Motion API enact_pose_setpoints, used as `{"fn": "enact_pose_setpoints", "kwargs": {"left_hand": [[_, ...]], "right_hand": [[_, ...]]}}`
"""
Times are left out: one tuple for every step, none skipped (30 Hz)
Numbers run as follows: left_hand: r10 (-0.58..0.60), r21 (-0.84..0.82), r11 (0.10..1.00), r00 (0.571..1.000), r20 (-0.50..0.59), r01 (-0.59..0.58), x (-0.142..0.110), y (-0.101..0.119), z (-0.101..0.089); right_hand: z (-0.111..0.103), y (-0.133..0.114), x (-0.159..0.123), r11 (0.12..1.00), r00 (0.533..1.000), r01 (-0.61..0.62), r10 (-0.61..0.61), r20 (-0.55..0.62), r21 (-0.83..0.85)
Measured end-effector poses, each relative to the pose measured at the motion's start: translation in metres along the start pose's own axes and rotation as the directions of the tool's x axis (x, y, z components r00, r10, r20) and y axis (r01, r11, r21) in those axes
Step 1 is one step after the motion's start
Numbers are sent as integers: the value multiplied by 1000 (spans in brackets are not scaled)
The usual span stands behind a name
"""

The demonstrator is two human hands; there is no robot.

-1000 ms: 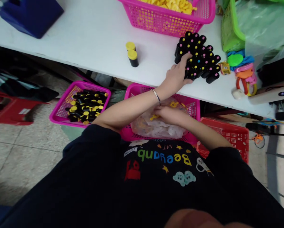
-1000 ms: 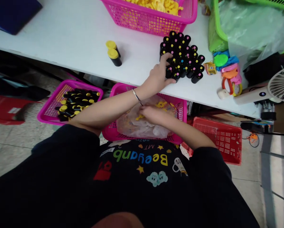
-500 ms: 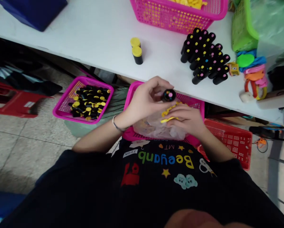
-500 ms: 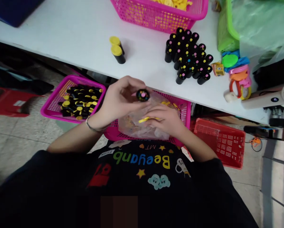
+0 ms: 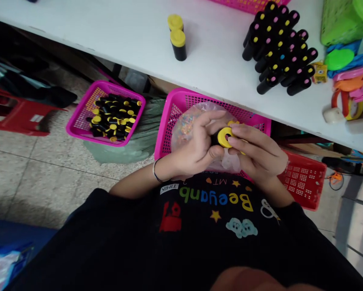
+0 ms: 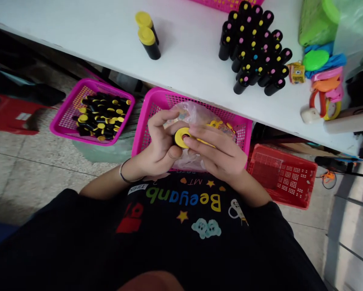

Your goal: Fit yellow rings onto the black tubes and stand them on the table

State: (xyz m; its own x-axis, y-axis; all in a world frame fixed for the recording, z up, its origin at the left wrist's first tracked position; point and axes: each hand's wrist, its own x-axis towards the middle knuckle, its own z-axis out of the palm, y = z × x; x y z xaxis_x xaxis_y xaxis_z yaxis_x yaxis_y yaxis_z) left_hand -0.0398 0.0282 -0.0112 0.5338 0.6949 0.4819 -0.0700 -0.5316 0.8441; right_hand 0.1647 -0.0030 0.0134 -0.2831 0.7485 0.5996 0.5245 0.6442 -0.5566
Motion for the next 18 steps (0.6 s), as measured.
{"fn": "enact_pose_setpoints", "kwargs": {"left_hand": [[-7,-23,1000,1000,-13,7,0,2,2],[-21,-47,999,999,-27,20,0,3,3],[-44,-77,996,998,-38,41,-1,3,6],[-76,-116,991,996,-51,70,-2,3,8],[-121,-165,980,991,-61,109,-4,3,11],[-172,-224,963,982,-73,152,-7,3,14],[-223,-298,936,971,-88,188,-9,3,17],[-276,-388,896,956,-102,217,-10,3,20],[-329,-492,838,938,-109,237,-11,4,22],[-381,-602,759,919,-103,248,-11,6,25],[-428,-703,666,900,-87,249,-10,8,27],[-468,-786,567,882,-62,246,-8,10,28],[-503,-847,470,864,-26,248,-5,14,29],[-534,-888,380,845,18,258,-1,17,30],[-565,-915,300,823,58,270,2,21,30],[-596,-931,233,798,93,282,6,24,31],[-627,-939,178,769,123,295,9,27,31],[-652,-941,136,743,150,309,12,30,32]], "right_hand": [[0,0,-2,1000,1000,-20,20,19,-4],[0,-1,-3,1000,999,-26,26,26,-15],[1,-1,-4,999,1000,-15,15,11,-32],[1,-1,-4,999,1000,6,-7,-13,-54],[2,-1,-5,997,999,33,-35,-30,-75],[4,0,-5,995,998,56,-59,-30,-87],[5,1,-4,994,997,71,-73,-11,-82],[7,3,-4,994,996,86,-86,9,-62],[8,5,-4,994,994,105,-104,28,-30],[10,7,-3,993,992,119,-119,48,5],[11,8,-3,991,990,128,-130,56,34],[13,10,-3,990,989,131,-135,57,54],[14,10,-3,989,989,134,-137,48,66],[16,10,-4,989,990,131,-134,33,70],[18,9,-4,988,991,135,-135,5,73],[20,7,-5,986,989,146,-144,-35,76],[22,5,-6,984,986,157,-151,-75,81],[24,2,-8,984,983,157,-148,-107,86]]}}
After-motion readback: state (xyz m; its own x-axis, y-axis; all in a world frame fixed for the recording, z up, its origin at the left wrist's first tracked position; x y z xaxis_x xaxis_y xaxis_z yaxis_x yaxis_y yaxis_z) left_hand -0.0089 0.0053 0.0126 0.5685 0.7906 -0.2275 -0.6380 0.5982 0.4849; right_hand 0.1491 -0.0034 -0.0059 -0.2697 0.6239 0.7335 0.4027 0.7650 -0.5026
